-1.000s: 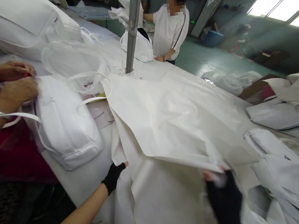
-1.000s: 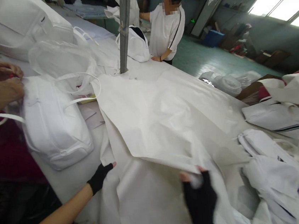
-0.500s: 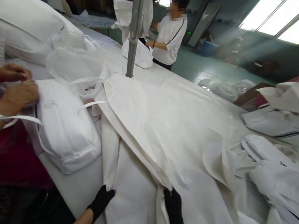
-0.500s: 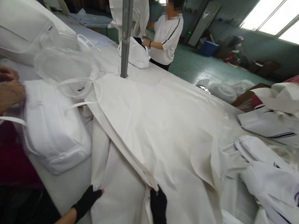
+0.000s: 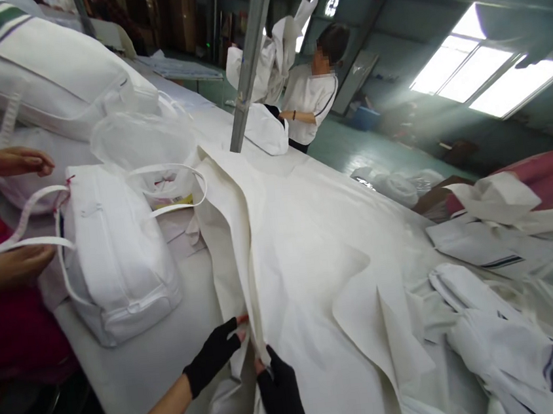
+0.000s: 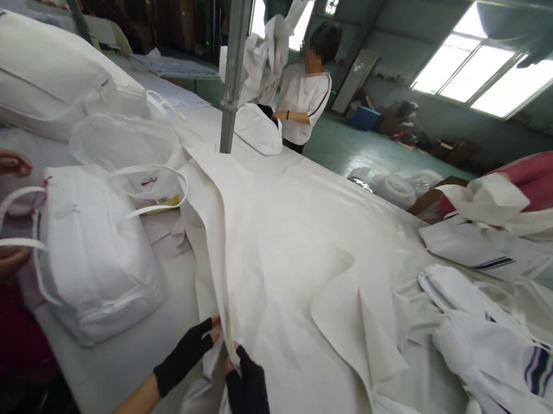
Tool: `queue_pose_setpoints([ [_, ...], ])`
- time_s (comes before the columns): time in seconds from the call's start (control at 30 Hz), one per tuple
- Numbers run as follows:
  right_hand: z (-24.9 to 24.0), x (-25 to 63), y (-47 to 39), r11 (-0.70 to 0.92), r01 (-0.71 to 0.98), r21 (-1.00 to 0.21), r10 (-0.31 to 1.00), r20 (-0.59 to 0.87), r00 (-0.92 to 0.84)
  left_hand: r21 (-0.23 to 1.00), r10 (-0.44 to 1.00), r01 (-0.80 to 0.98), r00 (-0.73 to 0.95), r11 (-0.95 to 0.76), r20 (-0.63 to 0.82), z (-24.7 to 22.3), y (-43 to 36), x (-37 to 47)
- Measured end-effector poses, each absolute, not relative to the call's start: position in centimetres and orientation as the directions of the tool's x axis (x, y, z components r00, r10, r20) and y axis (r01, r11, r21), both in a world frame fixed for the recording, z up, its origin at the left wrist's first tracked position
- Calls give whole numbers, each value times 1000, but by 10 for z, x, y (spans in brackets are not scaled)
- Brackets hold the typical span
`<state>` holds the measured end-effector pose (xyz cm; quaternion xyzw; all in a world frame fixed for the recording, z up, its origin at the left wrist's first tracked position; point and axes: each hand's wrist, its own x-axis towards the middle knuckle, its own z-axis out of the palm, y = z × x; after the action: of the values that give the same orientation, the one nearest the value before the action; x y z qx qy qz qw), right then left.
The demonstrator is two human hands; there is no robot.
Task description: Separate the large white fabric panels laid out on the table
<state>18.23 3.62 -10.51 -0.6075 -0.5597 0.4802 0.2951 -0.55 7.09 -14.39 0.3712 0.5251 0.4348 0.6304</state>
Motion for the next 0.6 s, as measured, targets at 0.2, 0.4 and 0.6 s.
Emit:
queue_pose_setpoints([
  [0.2,-146,163,-10,-230,549,-803,932,-344,-112,908,908,31,21,417,-418,-123,63,-1],
  [0.4,-123,202,29,-244,435,-867,968,-248,49,876,856,-71,-190,477,-482,-136,78,11],
  [0.6,-65,322,51,-327,332,-885,762,-40,646,761,698,1,-400,649,-594,-199,-8,-49],
])
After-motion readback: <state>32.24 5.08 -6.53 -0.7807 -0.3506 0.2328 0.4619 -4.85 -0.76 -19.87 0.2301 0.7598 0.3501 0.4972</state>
